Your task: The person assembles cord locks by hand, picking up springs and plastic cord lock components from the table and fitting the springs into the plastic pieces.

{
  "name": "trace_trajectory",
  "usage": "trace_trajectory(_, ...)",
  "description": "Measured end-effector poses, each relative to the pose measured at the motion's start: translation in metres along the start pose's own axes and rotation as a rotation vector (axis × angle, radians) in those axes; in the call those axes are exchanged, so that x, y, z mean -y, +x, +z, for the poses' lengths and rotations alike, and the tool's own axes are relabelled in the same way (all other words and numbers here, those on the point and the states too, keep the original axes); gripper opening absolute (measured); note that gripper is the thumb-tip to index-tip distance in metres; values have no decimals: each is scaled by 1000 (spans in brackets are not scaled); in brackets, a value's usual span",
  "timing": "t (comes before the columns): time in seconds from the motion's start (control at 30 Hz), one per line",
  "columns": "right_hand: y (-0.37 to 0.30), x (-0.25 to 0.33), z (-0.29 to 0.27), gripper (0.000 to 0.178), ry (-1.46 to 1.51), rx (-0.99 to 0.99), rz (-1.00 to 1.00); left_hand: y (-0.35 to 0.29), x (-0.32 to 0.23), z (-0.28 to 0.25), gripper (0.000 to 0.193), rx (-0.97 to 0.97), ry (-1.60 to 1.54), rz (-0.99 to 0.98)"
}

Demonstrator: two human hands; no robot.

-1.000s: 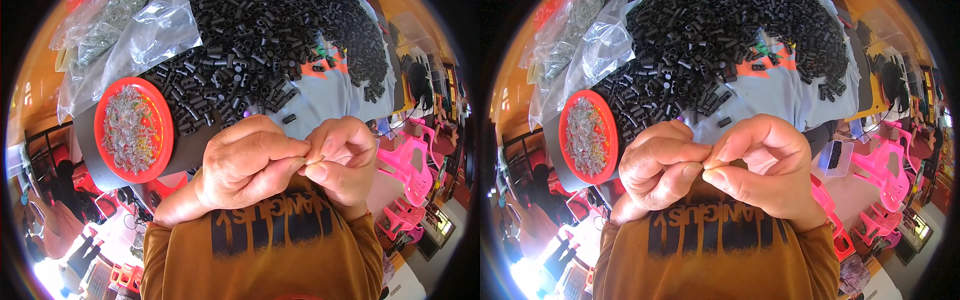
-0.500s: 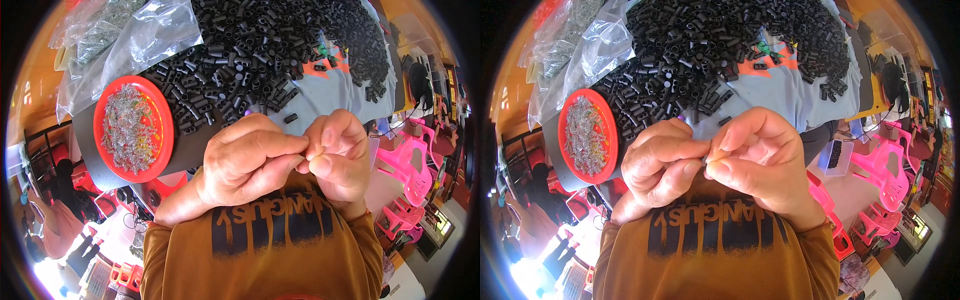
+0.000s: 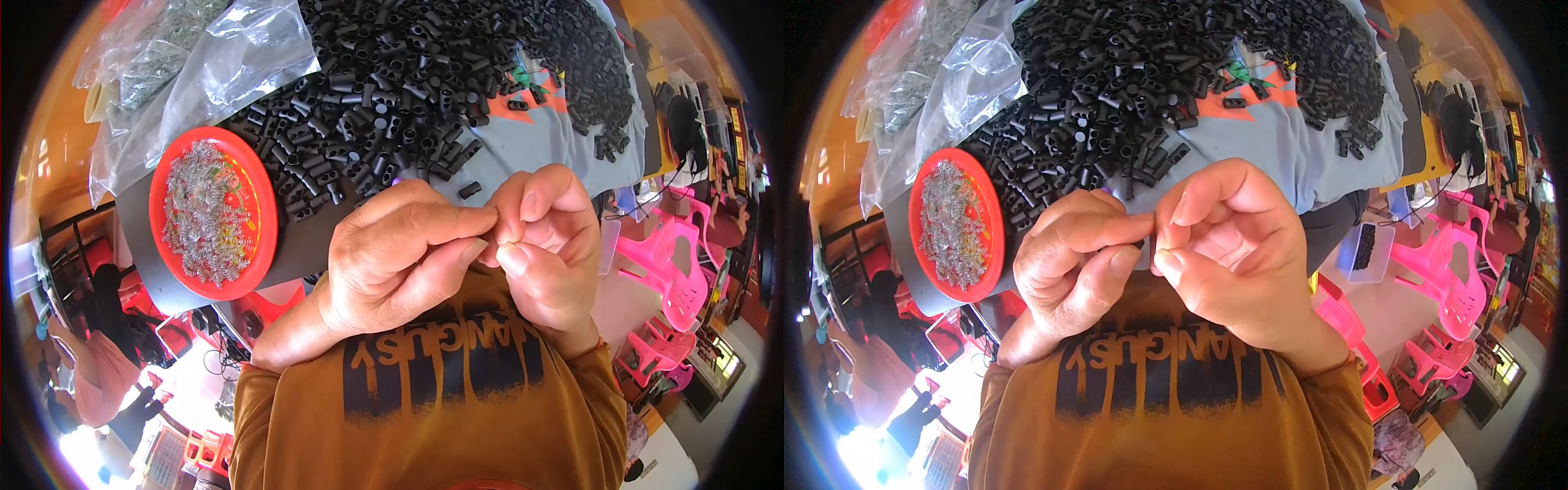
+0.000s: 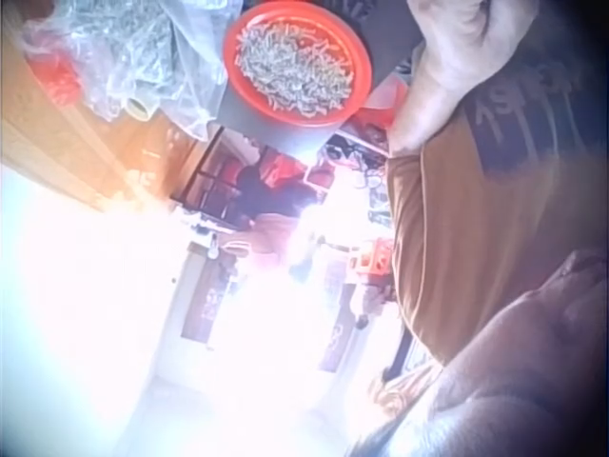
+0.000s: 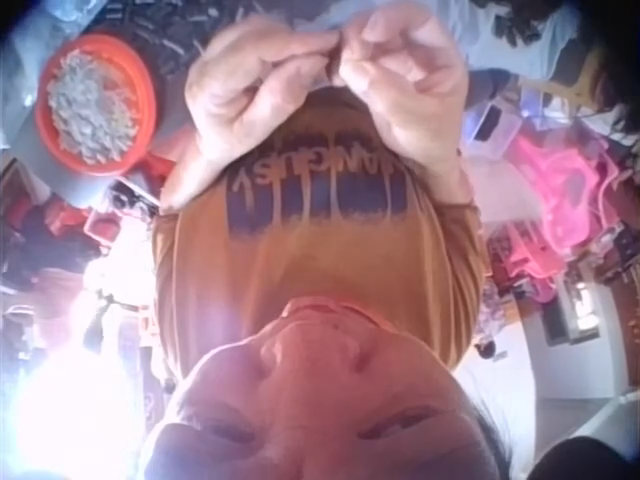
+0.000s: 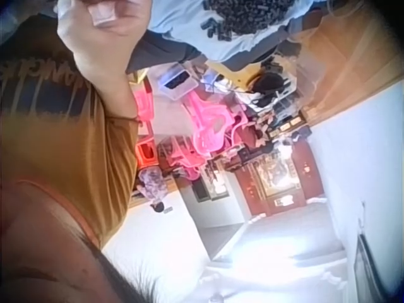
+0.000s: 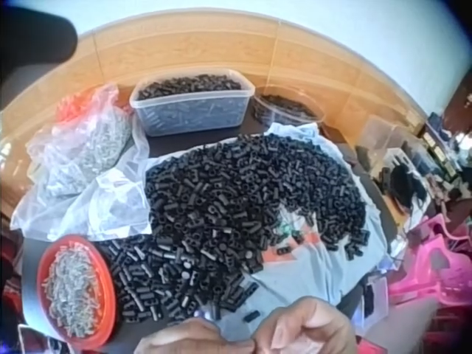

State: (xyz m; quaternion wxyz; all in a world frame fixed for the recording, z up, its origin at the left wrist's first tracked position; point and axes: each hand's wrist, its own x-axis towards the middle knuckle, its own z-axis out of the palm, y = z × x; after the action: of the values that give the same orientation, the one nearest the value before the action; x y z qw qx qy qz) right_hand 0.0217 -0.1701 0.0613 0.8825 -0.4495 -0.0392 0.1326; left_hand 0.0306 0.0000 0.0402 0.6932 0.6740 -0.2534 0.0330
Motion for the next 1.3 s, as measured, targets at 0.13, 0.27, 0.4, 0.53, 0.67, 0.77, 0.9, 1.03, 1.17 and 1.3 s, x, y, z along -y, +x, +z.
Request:
trace_trajectory(0.13, 0, 0, -1, 30, -17, -1, -12, 0, 1, 2, 19, -3, -34, -32)
trace_trajectory(0.27, 0, -1, -3, 31, -33, 2, -20, 2, 1, 3, 19, 0, -42, -35)
trace_trajectory(0.4, 0, -1, -4, 32, -22, 0, -23, 2, 2, 3, 19, 8, -30, -35)
trace_trajectory(0.53, 0, -2, -6, 32, -14, 4, -33, 2, 3, 4, 19, 13, -25, -36)
trace_trajectory(0.67, 1, -3, -8, 32, 10, 6, -24, 2, 4, 4, 19, 17, -34, -48)
trace_trajectory(0.77, 1, -3, -9, 32, 18, 12, -20, 1, 3, 4, 19, 15, -32, -55)
trace_trajectory(0.9, 2, -3, -9, 31, 38, 42, -14, 3, 4, 2, 23, -6, -16, -59)
trace_trajectory(1.03, 0, -3, -6, 33, -51, 9, -11, -6, 3, 4, 30, -106, -116, -120)
trace_trajectory(1.17, -4, 0, -4, 31, -581, 104, -193, -19, 6, 10, 43, -128, -329, -110)
trace_trajectory(1.3, -3, -2, 3, 28, -811, 183, -188, -22, 6, 9, 40, -186, -353, -48)
